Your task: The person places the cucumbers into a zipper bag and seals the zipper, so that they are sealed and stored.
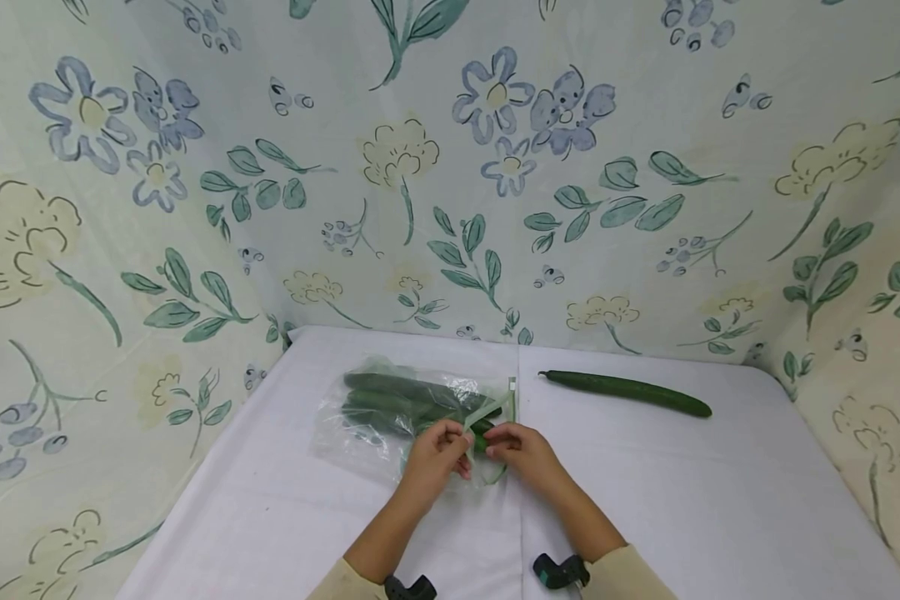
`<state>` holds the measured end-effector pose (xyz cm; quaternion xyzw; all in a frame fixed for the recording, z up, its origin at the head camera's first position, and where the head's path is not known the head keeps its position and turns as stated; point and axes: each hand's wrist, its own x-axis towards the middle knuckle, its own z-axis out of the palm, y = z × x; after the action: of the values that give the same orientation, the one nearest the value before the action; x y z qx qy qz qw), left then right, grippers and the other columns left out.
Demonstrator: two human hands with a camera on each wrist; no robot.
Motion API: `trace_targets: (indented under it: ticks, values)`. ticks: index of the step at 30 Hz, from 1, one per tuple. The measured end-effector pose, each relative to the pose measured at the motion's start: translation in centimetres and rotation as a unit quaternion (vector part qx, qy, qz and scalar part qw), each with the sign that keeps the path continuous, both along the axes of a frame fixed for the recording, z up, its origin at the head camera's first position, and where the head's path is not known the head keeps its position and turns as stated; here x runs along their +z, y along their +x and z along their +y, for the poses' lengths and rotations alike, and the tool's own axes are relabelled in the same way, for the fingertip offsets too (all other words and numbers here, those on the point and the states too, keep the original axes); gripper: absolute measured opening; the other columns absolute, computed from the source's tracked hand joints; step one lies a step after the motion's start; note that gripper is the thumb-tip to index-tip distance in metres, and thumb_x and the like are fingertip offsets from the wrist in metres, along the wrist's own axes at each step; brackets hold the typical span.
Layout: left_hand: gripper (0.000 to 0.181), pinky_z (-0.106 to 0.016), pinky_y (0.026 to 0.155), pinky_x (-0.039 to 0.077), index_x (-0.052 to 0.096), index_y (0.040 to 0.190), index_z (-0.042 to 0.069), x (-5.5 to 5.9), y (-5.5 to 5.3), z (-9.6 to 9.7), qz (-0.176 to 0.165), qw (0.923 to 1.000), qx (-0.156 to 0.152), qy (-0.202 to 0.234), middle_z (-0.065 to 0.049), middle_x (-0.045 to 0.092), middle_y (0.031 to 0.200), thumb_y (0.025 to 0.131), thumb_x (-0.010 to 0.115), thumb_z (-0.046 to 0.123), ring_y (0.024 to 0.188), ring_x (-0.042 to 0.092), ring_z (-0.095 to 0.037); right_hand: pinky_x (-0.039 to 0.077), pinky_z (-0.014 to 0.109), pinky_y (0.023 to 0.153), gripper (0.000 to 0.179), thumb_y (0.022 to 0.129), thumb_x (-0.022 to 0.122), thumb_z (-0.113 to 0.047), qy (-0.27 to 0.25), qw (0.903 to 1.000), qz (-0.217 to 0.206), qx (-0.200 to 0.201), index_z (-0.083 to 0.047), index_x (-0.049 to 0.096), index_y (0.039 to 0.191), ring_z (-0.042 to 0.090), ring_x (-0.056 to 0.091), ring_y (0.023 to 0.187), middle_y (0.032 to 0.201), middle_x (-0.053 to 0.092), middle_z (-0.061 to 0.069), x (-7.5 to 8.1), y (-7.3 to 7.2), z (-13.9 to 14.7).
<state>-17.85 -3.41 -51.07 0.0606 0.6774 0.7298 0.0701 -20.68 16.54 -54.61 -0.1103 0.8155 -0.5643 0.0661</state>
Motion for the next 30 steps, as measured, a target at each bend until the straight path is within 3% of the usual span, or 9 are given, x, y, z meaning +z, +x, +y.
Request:
trace_targets:
  ticks: [6,14,19,25,30]
  values:
    - [0.025,-0.028,0.058,0.062,0.059,0.106,-0.005,0.0,0.0,0.0,0.002,1.0,0.0,-0.003,-0.031,0.062,0.09,0.098,0.067,0.018,0.065,0.063,-0.015,0.058,0.019,0.076,0.023,0.092,0.073,-0.009,0.005,1.0,0.0,0.0,-0.002,0.07,0.113,0.009,0.071,0.091,0.109,0.074,0.016,-0.1,0.1,0.1]
    - [0.023,-0.028,0.058,0.062,0.059,0.106,-0.004,0.0,-0.1,-0.1,-0.002,1.0,0.001,0.001,-0.012,0.063,0.082,0.098,0.067,0.016,0.065,0.063,-0.015,0.058,0.019,0.08,0.026,0.095,0.07,-0.011,0.016,0.9998,0.006,0.012,0.0,0.068,0.118,0.026,0.072,0.102,0.115,0.072,0.02,0.8,0.4,0.5]
    - [0.025,-0.028,0.057,0.062,0.06,0.106,-0.004,0.0,-0.1,-0.1,-0.001,1.0,0.004,0.002,-0.01,0.062,0.08,0.097,0.069,0.017,0.065,0.063,-0.015,0.057,0.019,0.079,0.026,0.096,0.069,-0.01,0.002,1.0,0.003,-0.003,0.001,0.068,0.119,0.031,0.07,0.105,0.116,0.072,0.02,2.1,0.7,0.8]
    - [0.022,-0.028,0.057,0.062,0.06,0.106,-0.004,0.0,-0.1,0.0,-0.002,1.0,0.004,0.001,-0.015,0.063,0.083,0.097,0.068,0.015,0.065,0.062,-0.016,0.056,0.018,0.081,0.031,0.096,0.07,-0.017,-0.019,0.9987,-0.023,-0.041,-0.002,0.068,0.122,0.014,0.069,0.101,0.116,0.072,0.018,3.0,0.6,1.3]
    - [0.02,-0.028,0.057,0.062,0.06,0.105,-0.004,0.0,-0.1,0.0,-0.002,1.0,0.004,0.001,-0.016,0.063,0.082,0.097,0.067,0.013,0.064,0.062,-0.016,0.058,0.016,0.083,0.035,0.096,0.07,-0.022,-0.038,0.9978,-0.01,-0.054,0.0,0.067,0.124,0.005,0.068,0.098,0.117,0.071,0.019,2.9,0.2,2.1]
